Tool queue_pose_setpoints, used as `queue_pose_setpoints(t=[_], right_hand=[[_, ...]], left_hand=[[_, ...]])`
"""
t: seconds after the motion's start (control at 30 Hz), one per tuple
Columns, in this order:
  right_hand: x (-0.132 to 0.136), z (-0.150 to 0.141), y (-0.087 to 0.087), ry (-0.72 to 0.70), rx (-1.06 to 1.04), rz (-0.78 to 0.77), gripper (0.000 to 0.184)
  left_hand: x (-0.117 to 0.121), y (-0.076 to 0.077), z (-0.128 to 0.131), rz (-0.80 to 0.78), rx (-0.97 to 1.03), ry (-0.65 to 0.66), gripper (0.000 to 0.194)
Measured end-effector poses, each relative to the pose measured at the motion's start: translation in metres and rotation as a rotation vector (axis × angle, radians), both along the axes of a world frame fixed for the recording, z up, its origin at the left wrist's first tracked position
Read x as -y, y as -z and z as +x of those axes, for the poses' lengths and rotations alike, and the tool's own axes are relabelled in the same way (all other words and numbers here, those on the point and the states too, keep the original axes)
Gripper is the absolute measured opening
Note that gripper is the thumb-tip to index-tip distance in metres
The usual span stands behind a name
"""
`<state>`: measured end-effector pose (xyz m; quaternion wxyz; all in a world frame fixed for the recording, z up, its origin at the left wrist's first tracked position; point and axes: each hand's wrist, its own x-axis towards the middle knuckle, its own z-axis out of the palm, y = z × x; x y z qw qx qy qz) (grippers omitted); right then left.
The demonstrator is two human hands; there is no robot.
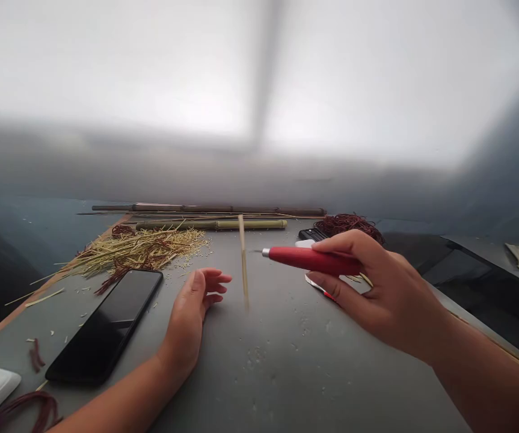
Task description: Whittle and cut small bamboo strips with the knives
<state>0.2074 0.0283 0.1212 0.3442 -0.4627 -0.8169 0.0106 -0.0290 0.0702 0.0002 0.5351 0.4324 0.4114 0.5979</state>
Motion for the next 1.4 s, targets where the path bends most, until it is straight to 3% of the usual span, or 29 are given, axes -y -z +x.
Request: queue_pose_setpoints(t=[0.13,0.27,0.43,0.5,0.67,0.77,0.87,0.93,1.07,1.2,1.3,1.4], right_hand=[[0.001,-0.015,0.021,-0.042,0.135,-0.175,0.007],[0.004,-0.034,0.037,0.045,0.297,-0.311,0.013],[0.007,-0.041,0.051,0.017,0.323,-0.36,0.023],[0.008,-0.043,0.059,-0.013,0.312,-0.379,0.028],[0.006,-0.047,0.074,-0.069,0.231,-0.433,0.012],[-0.003,-0.042,0.074,-0.075,0.112,-0.446,0.022],[-0.016,-0.034,0.077,-0.061,-0.056,-0.532,0.018],[-0.024,-0.03,0.083,-0.036,-0.223,-0.645,0.019],[-0.037,-0.028,0.1,0.078,-0.671,-0.878,0.055],[-0.041,-0.027,0.107,0.026,-0.902,-0.866,0.055],[-0.04,-0.028,0.105,-0.032,-1.004,-0.881,0.046],[-0.04,-0.031,0.104,-0.008,-1.118,-0.89,0.05]], left_hand=[[0.007,0.001,-0.004,0.16,-0.107,0.121,0.07],[0.017,-0.006,-0.005,0.372,-0.1,0.134,0.071],[0.024,-0.015,0.002,0.249,-0.156,0.067,0.031],[0.025,-0.017,0.005,0.206,-0.137,0.101,0.031],[0.022,-0.02,0.008,0.063,0.057,0.118,0.039],[0.016,-0.02,0.008,-0.069,0.194,0.039,0.044],[0.01,-0.019,0.005,-0.187,0.202,-0.034,0.046],[0.007,-0.018,0.002,-0.243,0.109,0.002,0.051],[0.004,-0.022,-0.001,-0.277,-0.111,0.164,0.058],[0.003,-0.019,-0.002,-0.184,-0.408,0.231,0.056],[0.005,-0.011,-0.003,-0.021,-0.641,0.208,0.059],[0.009,-0.004,-0.002,0.162,-0.802,0.174,0.06]])
